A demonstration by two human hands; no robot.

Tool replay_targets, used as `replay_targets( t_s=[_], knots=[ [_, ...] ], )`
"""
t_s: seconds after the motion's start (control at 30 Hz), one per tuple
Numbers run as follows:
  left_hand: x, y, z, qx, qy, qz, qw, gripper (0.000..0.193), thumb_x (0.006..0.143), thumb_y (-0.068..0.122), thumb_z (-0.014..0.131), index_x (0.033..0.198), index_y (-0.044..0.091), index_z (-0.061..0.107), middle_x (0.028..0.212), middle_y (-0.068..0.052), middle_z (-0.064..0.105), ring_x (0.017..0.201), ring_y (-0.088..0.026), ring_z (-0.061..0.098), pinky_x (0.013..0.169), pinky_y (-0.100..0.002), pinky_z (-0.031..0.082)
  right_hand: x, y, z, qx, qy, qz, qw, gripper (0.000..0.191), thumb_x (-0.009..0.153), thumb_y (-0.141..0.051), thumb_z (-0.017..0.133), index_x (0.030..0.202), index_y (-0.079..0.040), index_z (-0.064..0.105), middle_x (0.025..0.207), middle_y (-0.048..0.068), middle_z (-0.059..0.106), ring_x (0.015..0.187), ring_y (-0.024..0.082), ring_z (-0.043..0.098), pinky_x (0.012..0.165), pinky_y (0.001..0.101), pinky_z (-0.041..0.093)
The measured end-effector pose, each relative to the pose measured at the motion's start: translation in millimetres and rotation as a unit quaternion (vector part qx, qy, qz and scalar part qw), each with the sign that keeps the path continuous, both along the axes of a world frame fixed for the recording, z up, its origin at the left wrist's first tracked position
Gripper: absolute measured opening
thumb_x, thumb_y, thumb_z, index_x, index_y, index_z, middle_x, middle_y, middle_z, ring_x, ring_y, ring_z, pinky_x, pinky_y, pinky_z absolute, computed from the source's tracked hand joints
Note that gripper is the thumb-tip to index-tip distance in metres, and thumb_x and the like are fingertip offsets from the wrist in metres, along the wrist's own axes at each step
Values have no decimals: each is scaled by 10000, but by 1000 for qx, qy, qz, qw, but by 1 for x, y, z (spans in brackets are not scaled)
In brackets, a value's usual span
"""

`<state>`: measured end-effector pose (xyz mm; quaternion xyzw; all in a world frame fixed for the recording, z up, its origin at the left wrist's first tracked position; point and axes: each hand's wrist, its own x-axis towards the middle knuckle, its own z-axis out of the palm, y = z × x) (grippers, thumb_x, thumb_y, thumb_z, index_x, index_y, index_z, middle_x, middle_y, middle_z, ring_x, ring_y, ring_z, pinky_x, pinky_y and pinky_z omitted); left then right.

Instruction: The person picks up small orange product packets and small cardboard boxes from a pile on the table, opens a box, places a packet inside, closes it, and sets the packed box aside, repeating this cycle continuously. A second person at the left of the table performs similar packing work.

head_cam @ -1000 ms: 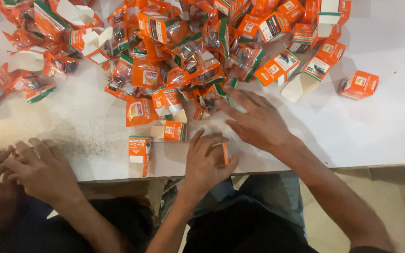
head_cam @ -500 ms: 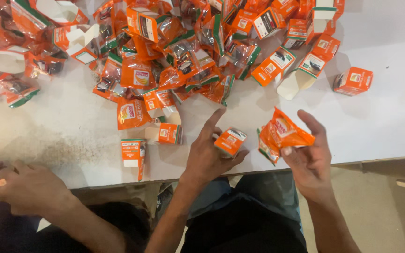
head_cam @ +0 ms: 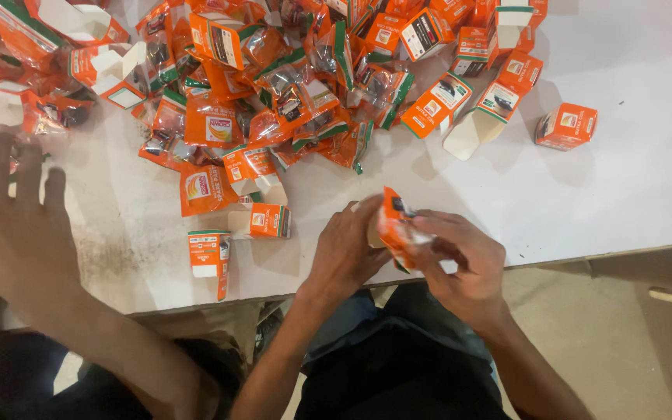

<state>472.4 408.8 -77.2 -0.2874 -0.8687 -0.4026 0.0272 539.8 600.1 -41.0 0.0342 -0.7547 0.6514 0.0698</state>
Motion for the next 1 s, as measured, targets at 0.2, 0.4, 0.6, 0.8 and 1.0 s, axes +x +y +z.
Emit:
replay_targets(
  t_s=[0.2, 0.4, 0.6, 0.8, 1.0],
  knots=[
    [-2, -3, 0, 27, -34, -17, 999, 1247, 697, 296, 947, 1593, 2, 132, 1250, -116, 667, 1093, -315, 646, 982, -443, 452, -19, -10, 38, 425, 43, 15, 904, 440, 823, -335, 827, 1248, -250, 756, 1403, 130, 599, 939, 254, 659, 777, 357, 549],
    [-6, -2, -1, 2, 33, -47, 998, 1199, 702, 310, 930, 1610, 43, 194, 1246, -72, 689, 1129, -289, 664, 993, -451, 445, -24, 0, 40, 473, 175, 27, 863, 400, 789, -165, 803, 1172, -184, 688, 1491, 164, 521, 1235, 364, 623, 981, 459, 504],
    [-7, -3, 2, 12, 52, -50, 997, 1154, 760, 313, 928, 1610, 47, 194, 1260, -60, 675, 1138, -287, 656, 1015, -454, 439, -35, 2, 27, 459, 143, 81, 873, 530, 809, -144, 771, 1321, -59, 663, 1541, 135, 485, 1199, 329, 623, 987, 449, 521],
    [-2, -8, 0, 17, 68, -68, 995, 1068, 788, 209, 916, 1606, 97, 239, 1387, -74, 654, 1167, -278, 639, 1043, -447, 431, -32, 0, 35, 493, 122, 71, 859, 281, 811, -219, 754, 1056, -85, 719, 1484, 204, 486, 1171, 345, 624, 879, 479, 523],
    [8, 2, 3, 120, 65, -51, 989, 954, 786, -3, 817, 1592, 114, 321, 1398, -140, 614, 1267, -340, 617, 1074, -416, 497, -42, -14, 21, 482, -4, 59, 874, 212, 916, -289, 746, 1034, -114, 733, 1427, 99, 607, 1052, 266, 676, 846, 448, 561]
  ],
)
